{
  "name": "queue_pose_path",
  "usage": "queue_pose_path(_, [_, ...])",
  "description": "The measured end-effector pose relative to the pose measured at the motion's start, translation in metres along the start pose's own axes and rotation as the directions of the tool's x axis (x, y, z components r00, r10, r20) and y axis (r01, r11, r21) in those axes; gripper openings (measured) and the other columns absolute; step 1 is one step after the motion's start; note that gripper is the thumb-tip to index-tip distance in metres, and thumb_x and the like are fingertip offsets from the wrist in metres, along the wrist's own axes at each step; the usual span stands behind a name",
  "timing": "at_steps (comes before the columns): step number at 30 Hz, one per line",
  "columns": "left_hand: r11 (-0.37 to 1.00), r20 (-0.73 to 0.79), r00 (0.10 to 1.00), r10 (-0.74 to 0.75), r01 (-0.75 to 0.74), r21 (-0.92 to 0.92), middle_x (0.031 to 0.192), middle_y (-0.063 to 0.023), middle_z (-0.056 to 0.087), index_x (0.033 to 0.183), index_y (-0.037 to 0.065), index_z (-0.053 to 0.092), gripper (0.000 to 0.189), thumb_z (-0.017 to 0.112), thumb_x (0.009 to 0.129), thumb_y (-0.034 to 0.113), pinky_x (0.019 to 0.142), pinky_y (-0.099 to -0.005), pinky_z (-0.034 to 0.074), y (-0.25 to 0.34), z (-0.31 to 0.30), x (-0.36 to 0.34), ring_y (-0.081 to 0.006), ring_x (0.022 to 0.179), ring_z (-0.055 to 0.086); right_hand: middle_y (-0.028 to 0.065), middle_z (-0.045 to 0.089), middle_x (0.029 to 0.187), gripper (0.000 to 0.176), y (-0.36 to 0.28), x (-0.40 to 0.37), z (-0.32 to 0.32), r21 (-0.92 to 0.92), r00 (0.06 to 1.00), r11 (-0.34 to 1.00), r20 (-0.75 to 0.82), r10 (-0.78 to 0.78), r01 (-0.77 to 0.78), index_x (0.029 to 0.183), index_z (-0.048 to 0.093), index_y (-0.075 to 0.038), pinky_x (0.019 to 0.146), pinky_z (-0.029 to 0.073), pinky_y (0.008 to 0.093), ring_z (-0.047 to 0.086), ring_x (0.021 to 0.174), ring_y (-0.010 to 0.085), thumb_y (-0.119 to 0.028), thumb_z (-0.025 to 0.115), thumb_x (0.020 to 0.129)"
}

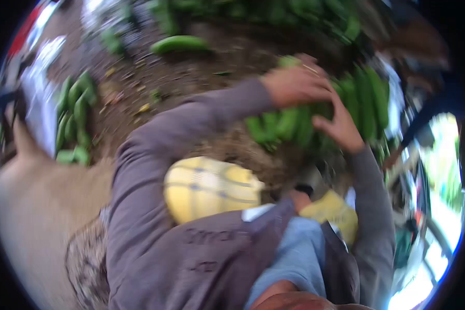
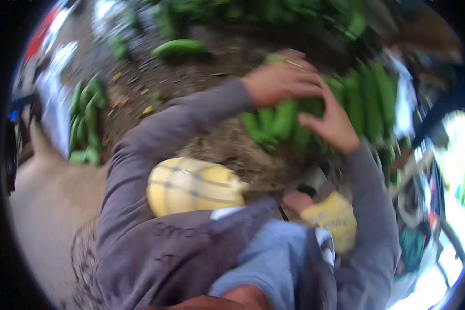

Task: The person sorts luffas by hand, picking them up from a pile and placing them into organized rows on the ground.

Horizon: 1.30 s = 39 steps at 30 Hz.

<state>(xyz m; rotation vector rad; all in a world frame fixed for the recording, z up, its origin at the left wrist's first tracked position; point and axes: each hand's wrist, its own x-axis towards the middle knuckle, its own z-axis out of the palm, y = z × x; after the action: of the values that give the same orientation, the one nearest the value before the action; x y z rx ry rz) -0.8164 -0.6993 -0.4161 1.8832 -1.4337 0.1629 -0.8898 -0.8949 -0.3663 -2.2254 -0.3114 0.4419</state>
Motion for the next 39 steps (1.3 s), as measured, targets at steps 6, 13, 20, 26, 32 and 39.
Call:
queue_pose_path(6, [0.916,-0.386,0.895,-0.224,0.329,0.23,0.124,-0.0032,0.049,0.121,0.026,0.047,0.054,0.063,0.069,0.019,0.098,-0.0574,0.028,-0.002,-0.013,-0.037,-0.0249,0.122,0.04,0.019,0.038,0.134,0.066,0.079,-0.048,-0.017,-0.058,0.909,0.954,-0.326,0.259,-0.293,0.136,0.03,0.002,0.103,0.028,0.0344,0.039,0.121,0.0246,-0.015,0.065,0.082])
queue_pose_path(13, [0.073,-0.867,-0.084,-0.49,0.988,-0.137,0.137,-0.0187,0.031,0.131,0.0,0.033,0.07,0.055,0.072,0.03,0.109,-0.0415,0.017,-0.086,-0.146,-0.338,-0.0305,0.129,0.028,0.0186,0.037,0.137,0.058,0.135,-0.054,-0.031,-0.456,0.957,0.864,-0.275,0.09,-0.212,0.139,0.032,-0.008,0.103,0.028,0.038,0.038,0.124,0.0327,-0.014,0.057,0.086])
queue_pose_path(20, [-0.922,-0.786,-0.606,-0.125,0.364,-0.134,0.125,-0.0122,0.044,0.123,0.007,0.039,0.06,0.064,0.072,0.027,0.098,-0.0452,0.033,0.002,-0.206,-0.539,-0.0274,0.119,0.04,0.0153,0.033,0.141,0.05,0.114,-0.042,-0.059,-0.601,0.972,0.77,-0.208,0.109,-0.215,0.135,0.039,-0.009,0.105,0.025,0.0396,0.032,0.129,0.0314,-0.014,0.053,0.087])
queue_pose_path(26, [-0.86,-0.761,-0.627,-0.164,0.469,-0.202,0.12,-0.014,0.052,0.111,0.009,0.057,0.04,0.064,0.074,0.024,0.095,-0.0414,0.039,0.016,-0.197,-0.592,-0.032,0.114,0.047,0.015,0.035,0.139,0.042,0.029,0.0,-0.038,-0.586,0.992,0.809,-0.118,-0.034,-0.042,0.126,0.048,-0.004,0.105,0.025,0.0402,0.034,0.128,0.0313,-0.008,0.053,0.084])
queue_pose_path(32, [-0.714,-0.595,-0.711,-0.376,0.632,-0.303,0.108,-0.0181,0.062,0.111,0.009,0.06,0.043,0.063,0.074,0.03,0.089,-0.0376,0.045,0.021,-0.212,-0.639,-0.0293,0.1,0.06,0.0131,0.039,0.138,0.038,-0.033,0.045,-0.011,-0.459,0.985,0.876,-0.013,-0.172,0.147,0.121,0.051,-0.003,0.106,0.024,0.0377,0.034,0.129,0.0284,-0.006,0.054,0.083])
queue_pose_path(39, [-0.35,-0.521,-0.554,-0.65,0.826,-0.442,0.09,-0.0166,0.066,0.106,0.012,0.061,0.036,0.041,0.087,0.035,0.074,-0.0361,0.047,0.015,-0.204,-0.645,-0.0293,0.086,0.062,0.0136,0.041,0.136,0.036,-0.074,0.047,-0.003,-0.378,0.968,0.892,0.04,-0.25,0.246,0.118,0.054,-0.002,0.105,0.026,0.0373,0.037,0.127,0.028,-0.007,0.054,0.082])
